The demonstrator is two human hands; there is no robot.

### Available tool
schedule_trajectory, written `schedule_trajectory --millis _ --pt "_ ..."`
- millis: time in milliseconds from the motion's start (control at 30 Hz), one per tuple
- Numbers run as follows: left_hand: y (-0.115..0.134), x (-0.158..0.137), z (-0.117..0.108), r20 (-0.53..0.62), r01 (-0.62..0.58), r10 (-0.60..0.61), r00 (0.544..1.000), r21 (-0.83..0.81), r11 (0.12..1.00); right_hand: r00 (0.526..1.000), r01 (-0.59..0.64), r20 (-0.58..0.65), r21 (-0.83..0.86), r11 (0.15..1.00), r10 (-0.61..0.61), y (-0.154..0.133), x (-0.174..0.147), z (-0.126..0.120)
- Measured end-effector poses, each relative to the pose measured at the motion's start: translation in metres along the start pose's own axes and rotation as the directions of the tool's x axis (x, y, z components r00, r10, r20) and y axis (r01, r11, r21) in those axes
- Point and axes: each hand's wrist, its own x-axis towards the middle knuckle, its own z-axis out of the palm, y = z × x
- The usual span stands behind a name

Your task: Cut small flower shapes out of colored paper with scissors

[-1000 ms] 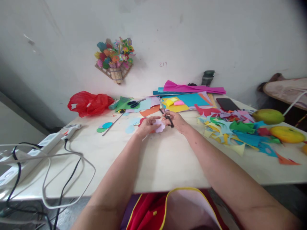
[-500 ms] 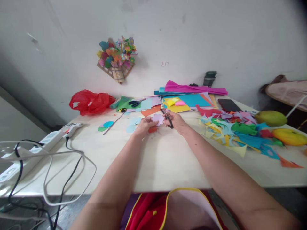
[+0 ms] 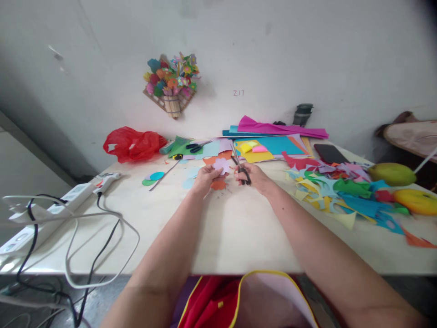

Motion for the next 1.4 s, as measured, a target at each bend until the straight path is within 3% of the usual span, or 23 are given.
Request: schedule_trajectory --millis 267,467,967,1400 --pt "-0.001 0.002 -0.002 -0.036 -0.014 0.011 0.999 -0.074 0.997 0.985 -0.037 0.163 -0.081 0.996 0.05 0.0 -0.003 -0.001" --pt "-0.001 0.002 0.001 -0.082 -0.02 0.009 0.997 -0.137 0.99 0.976 -0.017 0.217 -0.09 0.996 0.037 0.001 -0.003 0.001" --pt "-0.002 0.003 0.007 -0.159 0.005 -0.054 0.986 -0.298 0.955 0.981 0.024 0.192 -0.185 0.982 0.012 0.01 0.0 0.01" --pt "-0.006 0.003 0.013 -0.201 0.002 -0.062 0.978 -0.289 0.957 0.987 -0.008 0.154 -0.191 0.982 0.038 0.006 -0.002 0.016"
